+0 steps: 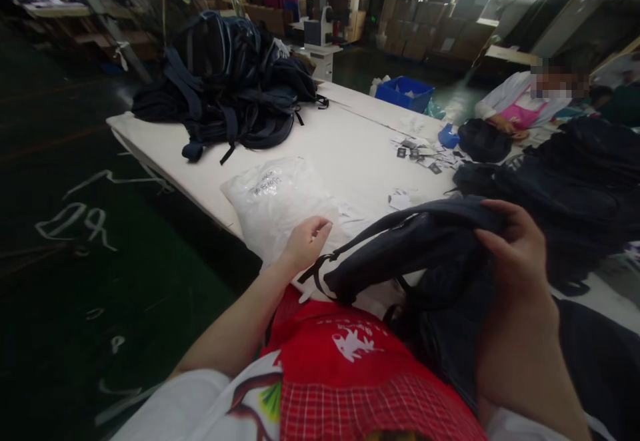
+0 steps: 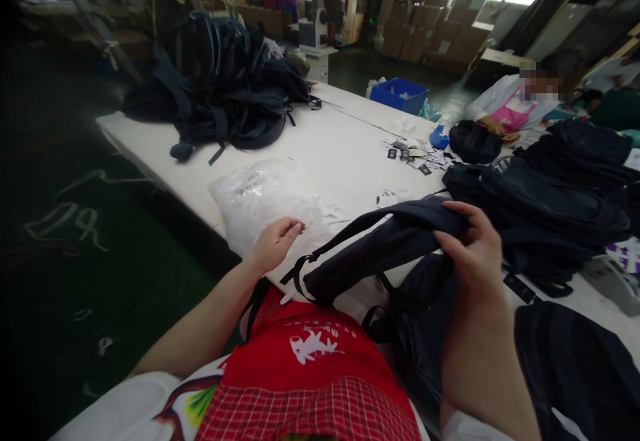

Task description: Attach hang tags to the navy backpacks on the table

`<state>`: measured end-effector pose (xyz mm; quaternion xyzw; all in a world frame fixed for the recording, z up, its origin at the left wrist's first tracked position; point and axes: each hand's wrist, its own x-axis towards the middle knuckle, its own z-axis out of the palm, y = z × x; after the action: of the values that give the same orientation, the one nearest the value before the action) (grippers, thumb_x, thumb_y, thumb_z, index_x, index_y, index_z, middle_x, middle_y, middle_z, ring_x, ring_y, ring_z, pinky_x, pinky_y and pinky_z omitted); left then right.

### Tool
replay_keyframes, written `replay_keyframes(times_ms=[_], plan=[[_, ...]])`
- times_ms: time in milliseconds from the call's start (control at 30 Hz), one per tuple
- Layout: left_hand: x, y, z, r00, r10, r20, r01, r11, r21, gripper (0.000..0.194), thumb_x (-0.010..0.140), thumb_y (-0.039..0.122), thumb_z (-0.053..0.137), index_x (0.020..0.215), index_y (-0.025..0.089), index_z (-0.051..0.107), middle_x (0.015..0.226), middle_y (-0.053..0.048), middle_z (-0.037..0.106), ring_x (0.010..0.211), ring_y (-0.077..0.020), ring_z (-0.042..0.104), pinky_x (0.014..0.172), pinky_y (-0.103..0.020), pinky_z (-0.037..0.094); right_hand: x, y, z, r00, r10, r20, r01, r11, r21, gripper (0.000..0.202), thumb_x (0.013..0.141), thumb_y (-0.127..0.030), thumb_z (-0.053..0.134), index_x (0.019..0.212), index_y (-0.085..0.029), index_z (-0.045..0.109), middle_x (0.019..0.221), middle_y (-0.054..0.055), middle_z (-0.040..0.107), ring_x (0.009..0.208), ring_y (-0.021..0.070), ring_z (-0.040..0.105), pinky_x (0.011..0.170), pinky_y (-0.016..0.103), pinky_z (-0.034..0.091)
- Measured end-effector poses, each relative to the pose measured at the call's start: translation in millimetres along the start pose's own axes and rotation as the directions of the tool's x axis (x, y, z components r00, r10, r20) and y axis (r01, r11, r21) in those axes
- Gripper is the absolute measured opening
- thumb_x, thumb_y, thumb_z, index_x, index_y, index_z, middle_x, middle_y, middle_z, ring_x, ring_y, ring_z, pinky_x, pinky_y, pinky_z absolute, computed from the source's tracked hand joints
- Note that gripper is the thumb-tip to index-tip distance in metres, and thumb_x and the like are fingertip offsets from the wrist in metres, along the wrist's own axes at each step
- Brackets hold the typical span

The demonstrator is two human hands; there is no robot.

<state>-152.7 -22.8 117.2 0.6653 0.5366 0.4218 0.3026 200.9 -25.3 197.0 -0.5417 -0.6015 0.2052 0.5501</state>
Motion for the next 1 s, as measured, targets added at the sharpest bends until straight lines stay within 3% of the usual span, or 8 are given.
replay_keyframes(times_ms=[133,300,400,533,633,767,867,1000], plan=[[2,-25,7.4,0.991,-0.068,0.111,0.058,0.994,0.095,0.032,0.090,0.042,0.046,0.097,0.018,0.066,0.095,-0.006,0.071,0.087,-0.0198,0.065,0.077,-0.030,0.050,16,36,-58,0.951,0.167,-0.261,-0.112,0.971,0.212,0.048,0.059,-0.024,0.074,0.106,-0.023,0.066,0.082,0.002,0.059,0.058,0.0136,0.050,0.055,0.032,0.042],[9,-54,33.8,0.951,-0.173,0.258,0.112,0.965,0.235,0.034,0.086,0.043,0.049,0.097,0.016,0.066,0.100,-0.011,0.070,0.090,-0.0227,0.065,0.079,-0.032,0.050,15,80,-124,0.836,0.345,-0.426,-0.294,0.938,0.183,0.048,0.054,-0.016,0.075,0.101,-0.022,0.066,0.082,0.002,0.061,0.063,0.0141,0.054,0.057,0.031,0.043],[10,-63,50.6,0.918,-0.188,0.350,0.099,0.961,0.257,0.037,0.084,0.045,0.050,0.099,0.015,0.066,0.102,-0.014,0.069,0.092,-0.0265,0.065,0.082,-0.035,0.050,-1,94,-149,0.804,0.435,-0.406,-0.405,0.900,0.164,0.046,0.053,-0.021,0.077,0.098,-0.021,0.067,0.078,0.001,0.063,0.062,0.0144,0.056,0.058,0.029,0.047],[9,-68,67.0,0.888,-0.183,0.421,0.107,0.974,0.198,0.040,0.079,0.049,0.054,0.099,0.015,0.065,0.105,-0.016,0.069,0.099,-0.0312,0.064,0.092,-0.043,0.047,-32,96,-155,0.815,0.510,-0.275,-0.475,0.860,0.189,0.046,0.055,-0.024,0.076,0.099,-0.018,0.066,0.077,0.000,0.067,0.064,0.0150,0.061,0.059,0.028,0.050],[14,-73,76.9,0.849,-0.318,0.422,0.317,0.945,0.075,0.047,0.083,0.055,0.045,0.101,0.015,0.061,0.105,-0.017,0.068,0.101,-0.0310,0.064,0.095,-0.046,0.045,-62,94,-151,0.841,0.496,-0.217,-0.443,0.860,0.253,0.049,0.055,-0.022,0.075,0.102,-0.019,0.063,0.083,0.001,0.070,0.069,0.0166,0.064,0.065,0.029,0.052],[22,-84,88.2,0.656,-0.618,0.433,0.740,0.639,-0.210,0.056,0.089,0.060,0.035,0.115,0.013,0.051,0.117,-0.019,0.064,0.096,-0.0255,0.067,0.085,-0.039,0.052,-117,99,-159,0.854,0.495,-0.158,-0.447,0.855,0.261,0.054,0.054,-0.025,0.078,0.106,-0.023,0.063,0.090,0.003,0.072,0.078,0.0215,0.067,0.073,0.035,0.054],[18,-88,96.9,0.513,-0.653,0.557,0.856,0.434,-0.280,0.060,0.087,0.066,0.039,0.113,0.014,0.052,0.111,-0.017,0.066,0.089,-0.0233,0.069,0.079,-0.036,0.054,-156,108,-178,0.822,0.536,-0.193,-0.500,0.841,0.207,0.056,0.049,-0.027,0.081,0.102,-0.023,0.066,0.094,0.007,0.072,0.083,0.0275,0.068,0.074,0.039,0.055],[0,-82,117.1,0.400,-0.551,0.733,0.889,0.426,-0.165,0.065,0.071,0.072,0.059,0.102,0.015,0.059,0.095,-0.011,0.070,0.085,-0.0229,0.069,0.074,-0.032,0.054,-179,121,-195,0.748,0.631,-0.203,-0.609,0.776,0.165,0.059,0.047,-0.026,0.080,0.104,-0.023,0.066,0.100,0.008,0.071,0.091,0.0295,0.067,0.080,0.041,0.055]])
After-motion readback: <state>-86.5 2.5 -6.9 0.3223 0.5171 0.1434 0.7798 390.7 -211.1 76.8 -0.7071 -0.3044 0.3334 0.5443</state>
